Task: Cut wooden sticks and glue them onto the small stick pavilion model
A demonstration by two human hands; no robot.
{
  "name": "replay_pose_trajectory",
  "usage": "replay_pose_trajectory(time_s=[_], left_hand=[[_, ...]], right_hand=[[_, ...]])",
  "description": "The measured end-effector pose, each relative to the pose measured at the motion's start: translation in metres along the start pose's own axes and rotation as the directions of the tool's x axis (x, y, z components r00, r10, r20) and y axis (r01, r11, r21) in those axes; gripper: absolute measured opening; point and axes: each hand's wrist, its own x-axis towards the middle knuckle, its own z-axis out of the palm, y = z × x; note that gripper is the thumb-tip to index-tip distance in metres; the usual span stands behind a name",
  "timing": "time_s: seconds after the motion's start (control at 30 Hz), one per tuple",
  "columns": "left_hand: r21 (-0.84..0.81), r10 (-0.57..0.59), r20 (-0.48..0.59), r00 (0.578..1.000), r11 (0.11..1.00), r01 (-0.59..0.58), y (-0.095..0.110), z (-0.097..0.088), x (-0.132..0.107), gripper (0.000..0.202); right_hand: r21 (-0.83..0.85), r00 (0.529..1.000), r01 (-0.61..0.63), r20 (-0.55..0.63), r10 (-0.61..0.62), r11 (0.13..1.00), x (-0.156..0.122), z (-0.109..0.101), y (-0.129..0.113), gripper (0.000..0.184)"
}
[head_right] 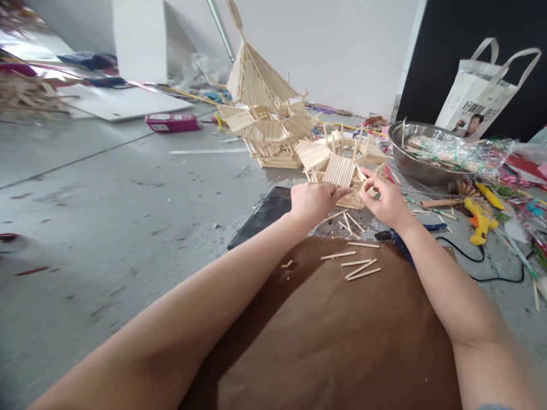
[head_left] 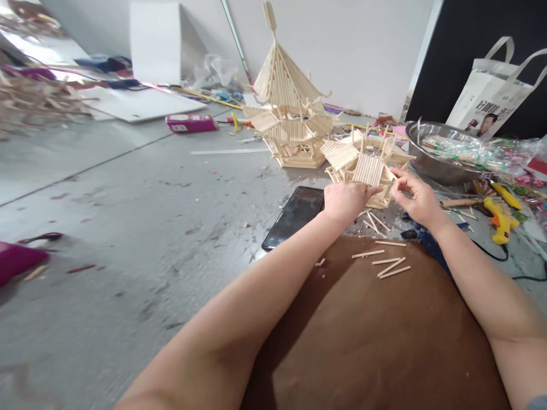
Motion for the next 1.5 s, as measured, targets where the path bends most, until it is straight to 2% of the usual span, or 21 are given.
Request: replay_pose_trajectory(time_s=[0.53, 0.6, 0.67, 0.73, 0.8, 0.9, 0.97, 1.03, 1.1, 1.23, 1.33, 1.43, 1.5], left_hand=[[-0.002, -0.012, 0.0, 1.0, 1.0, 0.012, 0.001, -0.001, 0.001, 0.07], [0.006, -0.003, -0.004, 1.0, 1.0, 0.003, 0.0, -0.003, -0.001, 0.068], [-0.01, 0.028, -0.003, 1.0, 1.0, -0.028, -0.002, -0.007, -0.004, 0.063], [-0.074, 0.094, -0.006, 0.996, 0.993, -0.094, -0.002, -0.01, -0.009, 0.054], [-0.206, 0.177, -0.018, 0.984, 0.962, -0.177, 0.0, -0.013, -0.013, 0.044], [-0.46, 0.272, -0.01, 0.962, 0.853, -0.246, 0.006, -0.013, -0.019, 0.031], [-0.585, 0.333, 0.019, 0.943, 0.769, -0.26, 0.011, -0.013, -0.021, 0.027], [-0.666, 0.369, 0.074, 0.926, 0.71, -0.23, 0.014, -0.012, -0.022, 0.024], [-0.734, 0.352, 0.159, 0.922, 0.667, -0.128, 0.015, -0.011, -0.023, 0.024], [-0.842, 0.217, 0.322, 0.922, 0.51, 0.173, 0.018, -0.008, -0.023, 0.023], [-0.876, 0.126, 0.373, 0.919, 0.375, 0.304, 0.021, -0.004, -0.023, 0.027], [-0.886, 0.068, 0.377, 0.924, 0.316, 0.338, 0.021, 0.002, -0.021, 0.031], [-0.893, 0.054, 0.369, 0.928, 0.295, 0.338, 0.02, 0.005, -0.02, 0.031]], right_hand=[[0.027, 1.0, 0.003, -0.014, -0.003, 1.0, 0.0, 0.002, 0.002, 0.009], [0.025, 0.999, 0.001, -0.041, 0.0, 1.0, -0.001, 0.001, 0.001, 0.01], [0.052, 0.993, -0.002, -0.117, 0.008, 0.999, -0.002, -0.001, -0.002, 0.011], [0.142, 0.978, -0.026, -0.201, 0.054, 0.99, -0.003, -0.005, -0.006, 0.012], [0.281, 0.965, -0.091, -0.211, 0.154, 0.955, -0.005, -0.009, -0.01, 0.014], [0.474, 0.95, -0.245, -0.056, 0.307, 0.846, -0.007, -0.012, -0.018, 0.017], [0.556, 0.934, -0.315, 0.035, 0.357, 0.769, -0.009, -0.01, -0.023, 0.019], [0.605, 0.921, -0.339, 0.058, 0.384, 0.721, -0.01, -0.007, -0.025, 0.02], [0.621, 0.91, -0.35, 0.046, 0.413, 0.701, -0.01, -0.005, -0.026, 0.021], [0.627, 0.889, -0.353, -0.007, 0.458, 0.695, -0.008, -0.007, -0.022, 0.02], [0.567, 0.894, -0.361, -0.016, 0.449, 0.74, -0.007, -0.012, -0.02, 0.013], [0.359, 0.909, -0.415, 0.13, 0.395, 0.836, -0.009, -0.018, -0.02, 0.011], [0.159, 0.889, -0.412, 0.284, 0.358, 0.897, -0.011, -0.021, -0.019, 0.014]])
